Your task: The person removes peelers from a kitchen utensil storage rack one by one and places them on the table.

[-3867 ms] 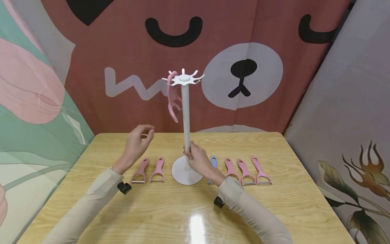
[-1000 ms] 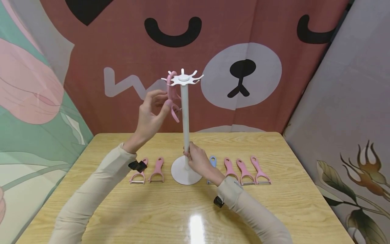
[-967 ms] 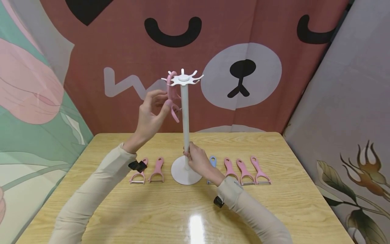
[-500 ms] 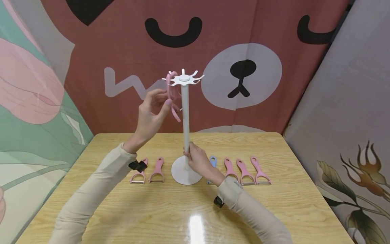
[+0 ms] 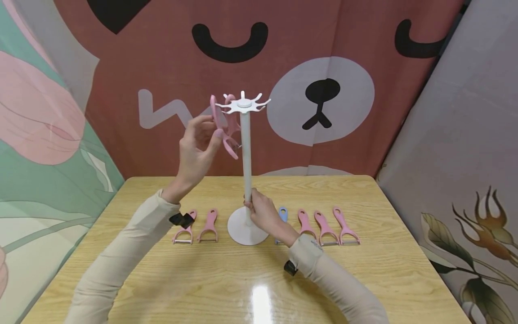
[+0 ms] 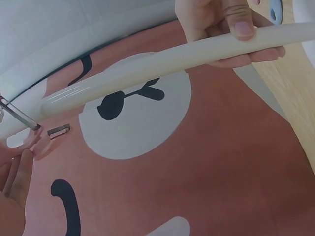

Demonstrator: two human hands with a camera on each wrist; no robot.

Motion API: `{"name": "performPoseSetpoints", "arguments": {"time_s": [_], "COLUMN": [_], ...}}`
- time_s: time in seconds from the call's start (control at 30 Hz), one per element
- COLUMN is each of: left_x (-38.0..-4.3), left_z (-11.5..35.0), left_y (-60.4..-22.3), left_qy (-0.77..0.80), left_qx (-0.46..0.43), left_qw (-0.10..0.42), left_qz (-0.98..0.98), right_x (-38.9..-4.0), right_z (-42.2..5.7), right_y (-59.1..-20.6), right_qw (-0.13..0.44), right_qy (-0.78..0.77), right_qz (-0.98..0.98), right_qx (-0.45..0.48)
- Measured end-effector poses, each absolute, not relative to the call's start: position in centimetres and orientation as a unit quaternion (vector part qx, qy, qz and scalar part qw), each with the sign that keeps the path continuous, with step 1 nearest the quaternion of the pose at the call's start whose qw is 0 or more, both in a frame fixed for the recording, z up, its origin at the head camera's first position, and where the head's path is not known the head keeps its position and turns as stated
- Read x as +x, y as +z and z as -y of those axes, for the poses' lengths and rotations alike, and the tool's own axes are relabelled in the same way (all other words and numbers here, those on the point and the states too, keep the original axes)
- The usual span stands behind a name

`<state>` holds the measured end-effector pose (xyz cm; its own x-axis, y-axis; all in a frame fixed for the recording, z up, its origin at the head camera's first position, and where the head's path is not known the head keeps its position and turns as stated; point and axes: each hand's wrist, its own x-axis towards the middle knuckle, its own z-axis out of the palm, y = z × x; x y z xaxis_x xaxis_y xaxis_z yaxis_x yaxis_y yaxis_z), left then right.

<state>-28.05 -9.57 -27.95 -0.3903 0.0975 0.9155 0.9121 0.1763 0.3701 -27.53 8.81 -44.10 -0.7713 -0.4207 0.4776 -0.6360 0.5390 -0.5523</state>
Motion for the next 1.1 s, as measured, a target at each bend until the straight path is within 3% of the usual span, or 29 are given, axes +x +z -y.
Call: {"name": "performPoseSetpoints", "arguments": {"time_s": [1.1], "left_x": [-28.1], "left_z": [11.1], "left_y": [-29.6], "left_qy": [-0.540], "left_qx": [-0.349], "left_qw": [0.460], "left_qz": [0.612], "right_x": [-27.5], "right_z": [-8.8], "right_y": [-44.1], "right_qw": [0.145], "right_qy": [0.371], "right_qz": [0.866], "right_qx": [0.302]}}
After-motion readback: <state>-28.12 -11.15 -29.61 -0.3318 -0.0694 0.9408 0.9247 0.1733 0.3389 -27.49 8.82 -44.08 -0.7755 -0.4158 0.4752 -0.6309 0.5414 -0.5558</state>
